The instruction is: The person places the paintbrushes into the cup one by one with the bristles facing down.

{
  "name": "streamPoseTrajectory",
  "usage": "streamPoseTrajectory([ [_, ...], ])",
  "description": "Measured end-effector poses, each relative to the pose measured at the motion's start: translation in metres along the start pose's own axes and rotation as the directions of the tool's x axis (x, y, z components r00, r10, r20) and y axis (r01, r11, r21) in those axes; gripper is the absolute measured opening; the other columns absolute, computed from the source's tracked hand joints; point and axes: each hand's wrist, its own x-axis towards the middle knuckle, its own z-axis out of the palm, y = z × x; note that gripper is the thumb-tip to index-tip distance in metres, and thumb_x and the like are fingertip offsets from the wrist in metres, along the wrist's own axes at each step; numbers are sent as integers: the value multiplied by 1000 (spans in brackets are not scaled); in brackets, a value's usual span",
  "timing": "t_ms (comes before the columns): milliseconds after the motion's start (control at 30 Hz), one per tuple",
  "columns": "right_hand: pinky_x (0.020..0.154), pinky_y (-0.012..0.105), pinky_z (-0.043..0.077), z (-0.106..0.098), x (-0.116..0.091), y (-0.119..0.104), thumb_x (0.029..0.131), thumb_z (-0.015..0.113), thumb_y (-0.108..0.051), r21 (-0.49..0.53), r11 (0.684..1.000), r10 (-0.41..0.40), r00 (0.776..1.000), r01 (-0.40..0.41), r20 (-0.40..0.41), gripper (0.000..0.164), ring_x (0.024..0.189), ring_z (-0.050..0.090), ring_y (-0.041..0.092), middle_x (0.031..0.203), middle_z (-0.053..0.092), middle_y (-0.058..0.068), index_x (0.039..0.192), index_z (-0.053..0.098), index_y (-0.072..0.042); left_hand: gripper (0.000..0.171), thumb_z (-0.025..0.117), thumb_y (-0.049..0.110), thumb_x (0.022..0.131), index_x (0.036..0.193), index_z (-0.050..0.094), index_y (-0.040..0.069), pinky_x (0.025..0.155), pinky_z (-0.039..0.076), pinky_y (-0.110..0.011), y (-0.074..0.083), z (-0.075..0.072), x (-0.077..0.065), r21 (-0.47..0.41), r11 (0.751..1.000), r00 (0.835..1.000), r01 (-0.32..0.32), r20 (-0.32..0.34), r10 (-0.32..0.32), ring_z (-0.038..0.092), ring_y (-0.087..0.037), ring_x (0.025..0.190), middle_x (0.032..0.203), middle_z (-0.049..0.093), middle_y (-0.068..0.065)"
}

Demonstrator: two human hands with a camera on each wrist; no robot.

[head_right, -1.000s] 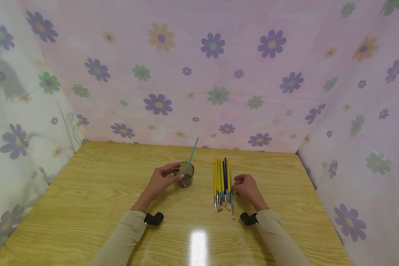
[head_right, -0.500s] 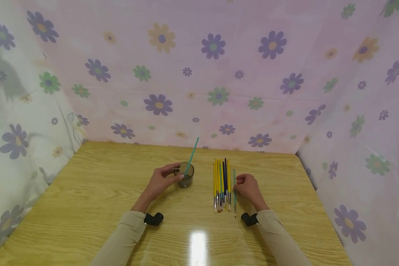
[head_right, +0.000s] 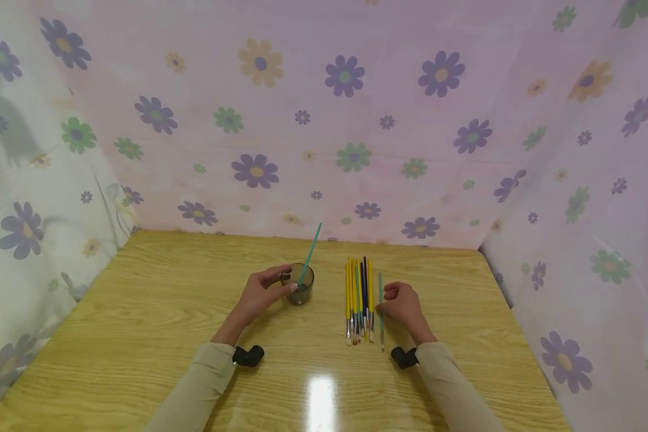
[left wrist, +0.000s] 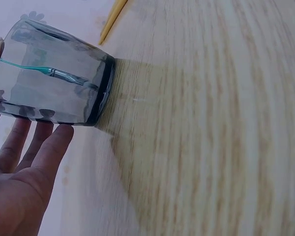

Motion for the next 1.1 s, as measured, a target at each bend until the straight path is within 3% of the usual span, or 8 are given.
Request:
streamPoseTrajectory([
  [133,85,45,57,-2,0,4,84,81,-7,-23,999,-22,1000,22,-2,55,103,63,35,115,64,25,131,58,9,56,79,16,92,142,59,4,101,54,-48,-1,0,0,-3,1000,1000,-6,1,6,53,-36,135,149,54,-15],
  [667,80,39,57,-5,5,10,80,81,-8,-40,999,-34,999,33,-22,55,94,65,29,106,68,21,128,61,9,57,79,15,91,143,58,4,99,55,-46,2,2,0,-11,1000,1000,-9,16,10,52,-37,136,149,53,-17],
  [933,74,25,57,-13,5,13,93,69,-5,105,994,-19,999,15,40,48,92,66,16,116,66,27,135,55,16,57,79,16,91,143,59,4,100,55,-46,2,1,0,0,1000,1000,-2,4,2,52,-37,136,149,54,-16],
  [1100,79,25,59,-15,4,16,98,63,-6,227,974,3,997,-20,74,50,92,66,10,130,58,34,140,49,17,57,79,16,92,143,59,4,100,55,-48,1,0,0,-1,1000,1000,-9,2,9,52,-37,136,150,53,-14],
])
